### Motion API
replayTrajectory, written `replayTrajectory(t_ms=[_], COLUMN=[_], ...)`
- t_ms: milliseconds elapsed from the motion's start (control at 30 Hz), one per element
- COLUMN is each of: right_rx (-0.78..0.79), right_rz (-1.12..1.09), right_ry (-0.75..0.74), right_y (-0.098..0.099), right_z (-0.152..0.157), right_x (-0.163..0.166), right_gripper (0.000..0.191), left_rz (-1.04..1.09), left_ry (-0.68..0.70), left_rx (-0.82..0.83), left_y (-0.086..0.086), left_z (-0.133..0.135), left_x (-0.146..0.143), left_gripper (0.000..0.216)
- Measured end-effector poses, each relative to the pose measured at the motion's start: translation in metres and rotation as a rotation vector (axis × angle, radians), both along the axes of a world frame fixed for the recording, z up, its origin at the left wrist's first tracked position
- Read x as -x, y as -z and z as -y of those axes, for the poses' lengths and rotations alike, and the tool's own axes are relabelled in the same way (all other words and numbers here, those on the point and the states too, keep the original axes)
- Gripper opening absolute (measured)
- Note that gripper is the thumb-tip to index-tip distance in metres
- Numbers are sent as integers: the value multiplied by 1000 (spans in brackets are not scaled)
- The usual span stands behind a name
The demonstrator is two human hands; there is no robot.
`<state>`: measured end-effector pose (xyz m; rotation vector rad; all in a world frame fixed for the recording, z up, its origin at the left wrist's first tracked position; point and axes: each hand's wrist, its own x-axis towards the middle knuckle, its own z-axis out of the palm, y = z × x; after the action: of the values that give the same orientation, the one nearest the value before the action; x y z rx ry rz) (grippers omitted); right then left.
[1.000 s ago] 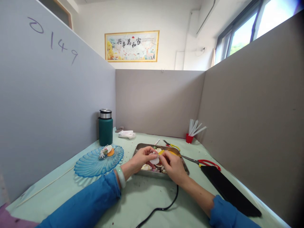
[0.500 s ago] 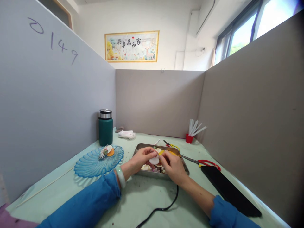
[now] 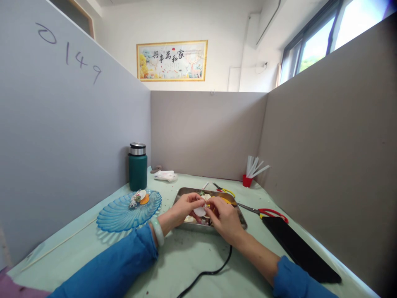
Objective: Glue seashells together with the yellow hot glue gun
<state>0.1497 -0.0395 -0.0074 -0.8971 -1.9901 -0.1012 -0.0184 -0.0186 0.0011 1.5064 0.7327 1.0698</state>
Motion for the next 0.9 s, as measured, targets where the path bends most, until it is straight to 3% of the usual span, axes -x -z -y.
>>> replayTrajectory(t_ms=[900], right_rx=[-48], right_rz=[-14], right_ry=[-12], right_y=[3], right_z=[-2], right_x=[-1], right_gripper=[15], left_rz=[11], left_ry=[35], left_rx=[21], left_y=[0], left_z=[1], left_x=[0], left_gripper=[36])
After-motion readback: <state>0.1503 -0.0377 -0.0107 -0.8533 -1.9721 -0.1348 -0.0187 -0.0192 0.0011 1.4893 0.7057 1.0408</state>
